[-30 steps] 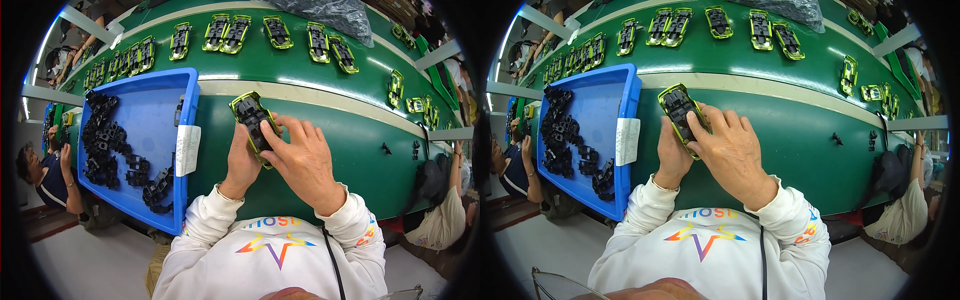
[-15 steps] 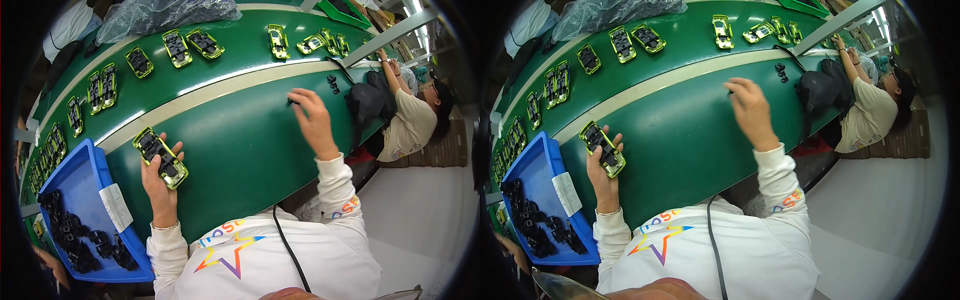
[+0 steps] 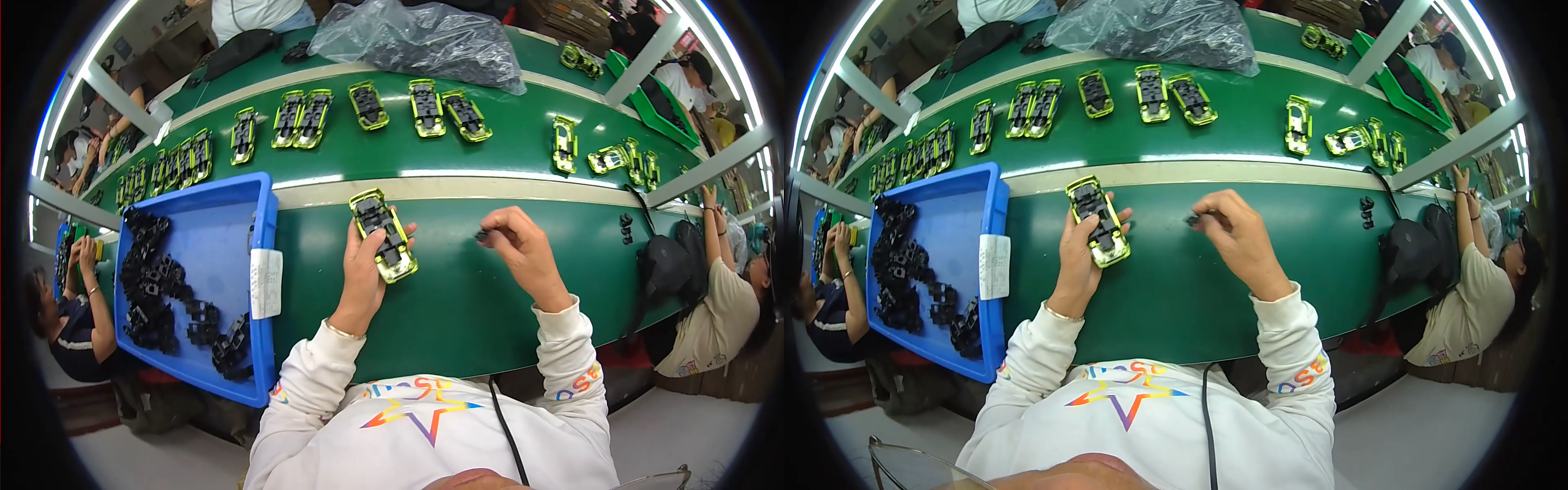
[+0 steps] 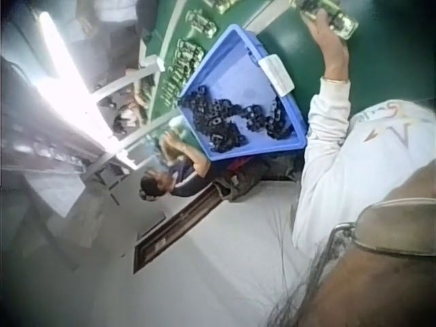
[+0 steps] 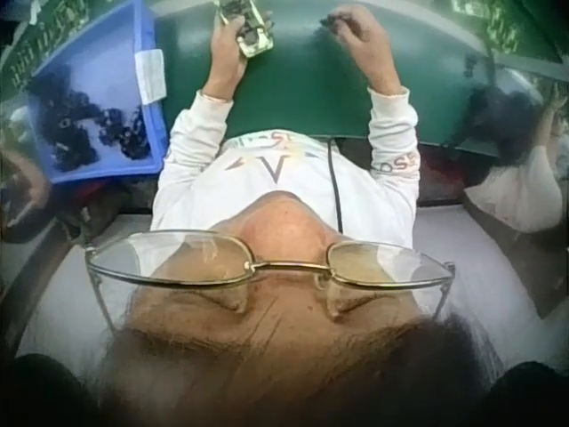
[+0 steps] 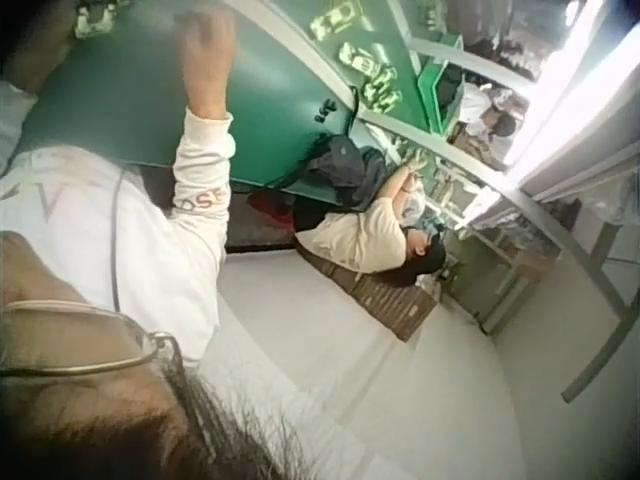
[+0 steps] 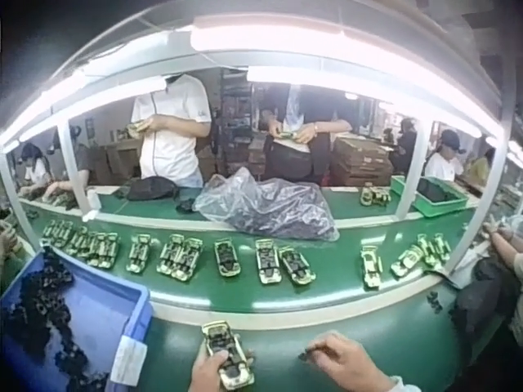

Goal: The person assembles toy cars by inserting black interior pieces into green car bodies and placing them on the table. They then retrieve small black components from a sack onto the table and attach them to black plastic bases by hand.

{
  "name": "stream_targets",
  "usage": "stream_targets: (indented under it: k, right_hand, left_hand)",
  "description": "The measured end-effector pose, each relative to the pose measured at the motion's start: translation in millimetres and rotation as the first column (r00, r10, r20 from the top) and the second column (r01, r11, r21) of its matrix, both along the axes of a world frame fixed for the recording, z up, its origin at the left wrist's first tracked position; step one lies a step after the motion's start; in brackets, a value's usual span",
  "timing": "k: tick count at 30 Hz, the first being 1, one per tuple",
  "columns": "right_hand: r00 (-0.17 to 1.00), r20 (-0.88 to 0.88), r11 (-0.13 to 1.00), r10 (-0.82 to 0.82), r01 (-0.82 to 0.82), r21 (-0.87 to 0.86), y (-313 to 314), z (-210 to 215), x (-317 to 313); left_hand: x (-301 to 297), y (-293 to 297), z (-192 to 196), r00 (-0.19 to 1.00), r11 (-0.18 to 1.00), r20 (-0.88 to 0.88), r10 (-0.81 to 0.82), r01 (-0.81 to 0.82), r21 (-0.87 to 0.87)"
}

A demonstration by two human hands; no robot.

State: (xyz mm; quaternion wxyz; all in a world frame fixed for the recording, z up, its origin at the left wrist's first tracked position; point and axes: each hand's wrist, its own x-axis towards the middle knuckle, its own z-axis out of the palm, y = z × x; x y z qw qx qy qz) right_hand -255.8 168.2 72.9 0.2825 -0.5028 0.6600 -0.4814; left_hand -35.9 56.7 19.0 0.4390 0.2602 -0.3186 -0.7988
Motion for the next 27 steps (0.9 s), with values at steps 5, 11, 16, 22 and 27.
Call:
stream_targets:
  k: [5, 11, 16, 22, 27]
  right_hand:
    - [0.884, 0.429, 0.964, 0.187, -0.249, 0.093, -39.1, 19.8, 37.9]
    - [0.817, 0.529, 0.856, 0.228, -0.427, 0.291, -72.7, 22.6, 58.5]
    - [0.815, 0.487, 0.855, 0.314, -0.465, 0.227, -77.2, 25.8, 60.2]
    - [0.819, 0.509, 0.846, 0.266, -0.452, 0.284, -83.1, 30.6, 58.1]
    - [0.834, 0.517, 0.902, 0.193, -0.358, 0.242, -84.3, 21.0, 67.5]
  left_hand:
    - [-4.7, -1.9, 9.9, 1.000, 0.999, -0.022, 0.013, -0.014, -0.051]
    - [3.8, -5.7, 15.5, 0.997, 1.000, -0.078, 0.006, -0.008, -0.015]
    - [6.5, -8.5, 19.0, 0.998, 0.999, -0.050, 0.033, -0.035, -0.031]
    - [8.6, -8.1, 12.0, 0.998, 0.996, -0.062, -0.026, 0.021, -0.087]
    - [6.2, -5.7, 10.8, 1.000, 0.989, -0.011, -0.021, 0.020, -0.146]
